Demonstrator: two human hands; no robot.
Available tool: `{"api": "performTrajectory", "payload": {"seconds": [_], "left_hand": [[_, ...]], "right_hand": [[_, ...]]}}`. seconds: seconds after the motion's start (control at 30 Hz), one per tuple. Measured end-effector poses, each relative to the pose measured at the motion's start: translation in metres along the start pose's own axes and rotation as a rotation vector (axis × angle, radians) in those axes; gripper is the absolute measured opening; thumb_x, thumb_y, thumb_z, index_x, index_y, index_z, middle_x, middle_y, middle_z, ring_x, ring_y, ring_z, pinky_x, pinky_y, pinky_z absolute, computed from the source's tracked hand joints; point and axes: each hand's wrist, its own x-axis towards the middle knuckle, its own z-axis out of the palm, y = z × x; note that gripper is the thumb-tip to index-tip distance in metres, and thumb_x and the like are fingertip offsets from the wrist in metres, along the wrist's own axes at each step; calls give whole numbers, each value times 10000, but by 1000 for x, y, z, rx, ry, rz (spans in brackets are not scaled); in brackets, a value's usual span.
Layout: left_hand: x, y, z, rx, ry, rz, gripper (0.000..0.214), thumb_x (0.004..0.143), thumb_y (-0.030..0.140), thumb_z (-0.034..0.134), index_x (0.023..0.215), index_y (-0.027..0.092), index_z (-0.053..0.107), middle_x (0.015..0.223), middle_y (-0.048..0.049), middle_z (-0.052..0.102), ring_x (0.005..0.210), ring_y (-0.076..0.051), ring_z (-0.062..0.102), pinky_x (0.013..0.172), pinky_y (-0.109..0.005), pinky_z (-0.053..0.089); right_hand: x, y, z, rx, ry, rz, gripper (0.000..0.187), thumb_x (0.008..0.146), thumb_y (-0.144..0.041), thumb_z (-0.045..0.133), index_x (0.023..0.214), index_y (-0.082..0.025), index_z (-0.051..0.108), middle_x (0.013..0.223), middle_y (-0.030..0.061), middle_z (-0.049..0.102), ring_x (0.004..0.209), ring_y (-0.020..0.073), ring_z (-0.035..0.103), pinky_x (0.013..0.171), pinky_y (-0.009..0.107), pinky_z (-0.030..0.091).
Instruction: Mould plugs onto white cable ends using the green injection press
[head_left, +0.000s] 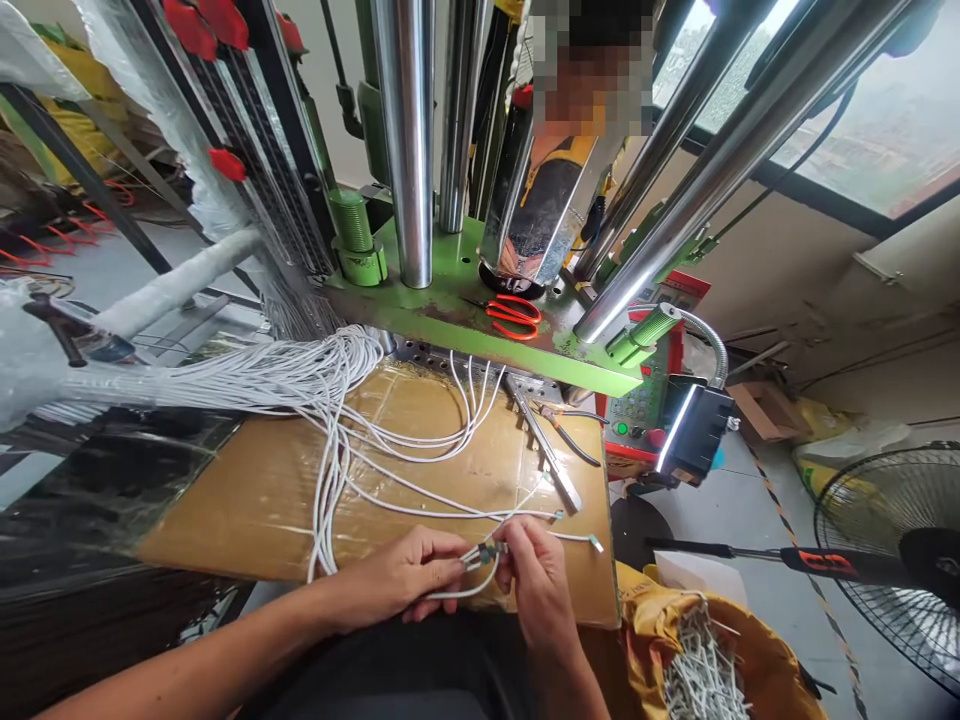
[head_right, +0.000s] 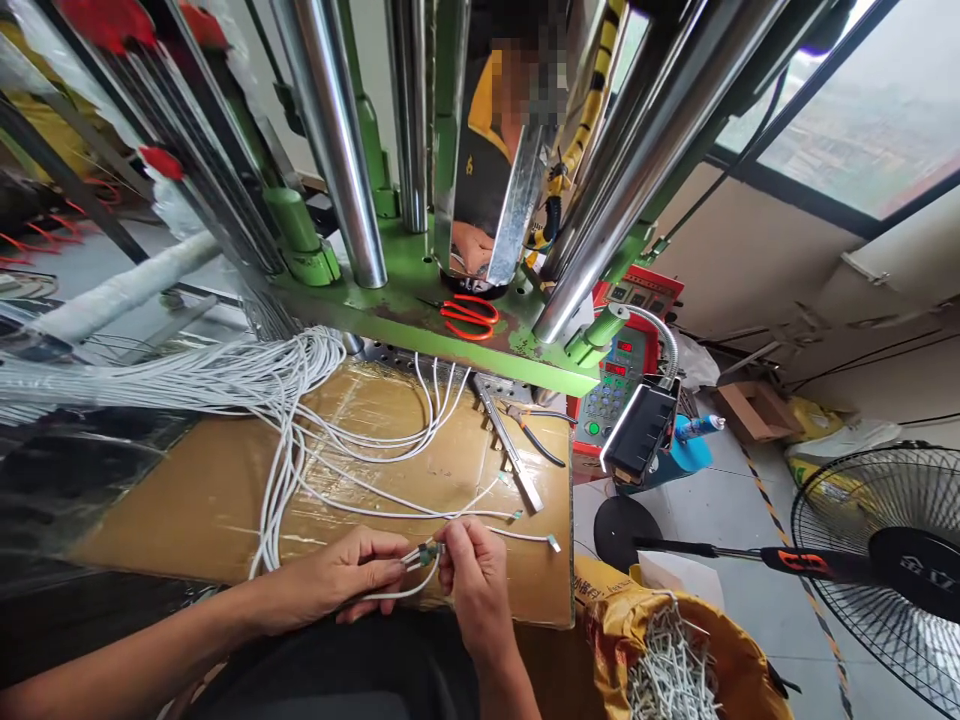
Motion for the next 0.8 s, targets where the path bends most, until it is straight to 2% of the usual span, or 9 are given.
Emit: {"api": "performTrajectory", "payload": {"seconds": [0.03,0.1,0.2,0.3,0.4,0.5,0.67,0.73,0.8], "left_hand": [[1,0,0,7,5,21,440,913,551,466,990,153,636,729,14,557,512,-75,360,461,-201,230],[2,-1,-3,54,39,53,427,919,536,471,954,150,650,706,22,530,551,-83,356,497,-208,233],[-3,-3,-9,179,90,77,380,931,493,474,958,166,666,773,6,573,691,-120,457,621,-216,321],[-7,-3,-13,261,80,84,365,941,474,457,989,180,668,869,-16,620,810,-160,518,718,-236,365],[-6,-2,-14,266,67,81,373,936,480,459,955,170,666,837,-17,605,772,-160,506,681,-235,359],[-2,0,-13,222,78,85,348,921,465,496,896,157,657,754,-2,547,685,-136,443,606,-225,317],[3,4,-15,49,26,76,362,912,472,504,932,145,657,682,15,453,578,-104,310,511,-233,215],[6,4,-16,54,38,95,361,904,465,520,930,138,673,687,8,468,598,-108,330,529,-235,231],[9,1,-16,83,59,133,339,882,444,561,898,132,692,697,2,490,631,-115,351,559,-236,255]], "right_hand": [[0,1,2,-2,13,2,333,885,-449,587,705,-169,589,524,-70,432,448,52,374,428,188,272],[3,1,0,55,181,-50,323,881,-453,585,703,-183,570,545,-75,424,463,57,367,436,187,298],[10,-8,-11,68,422,-176,270,883,-457,572,1040,-239,608,834,-34,585,585,72,474,544,209,419],[15,-20,-23,-40,280,-180,411,893,-447,563,1256,-256,555,1048,30,610,642,89,523,574,244,447],[16,-28,-26,-147,147,-229,281,902,-402,571,1064,-201,680,878,29,635,616,100,521,581,258,438],[13,-30,-18,-316,36,-280,231,909,-374,570,995,-227,727,774,9,615,675,122,547,648,269,447],[9,-18,-1,-537,-295,-273,277,945,-397,499,1040,-297,740,859,23,577,863,158,578,802,285,473],[8,-11,3,-571,-275,-241,342,975,-406,424,1199,-305,661,1062,51,611,1057,185,573,941,320,457],[6,-5,8,-591,-163,-235,433,995,-400,356,1400,-297,466,1372,65,506,1311,205,432,1098,371,354]]}}
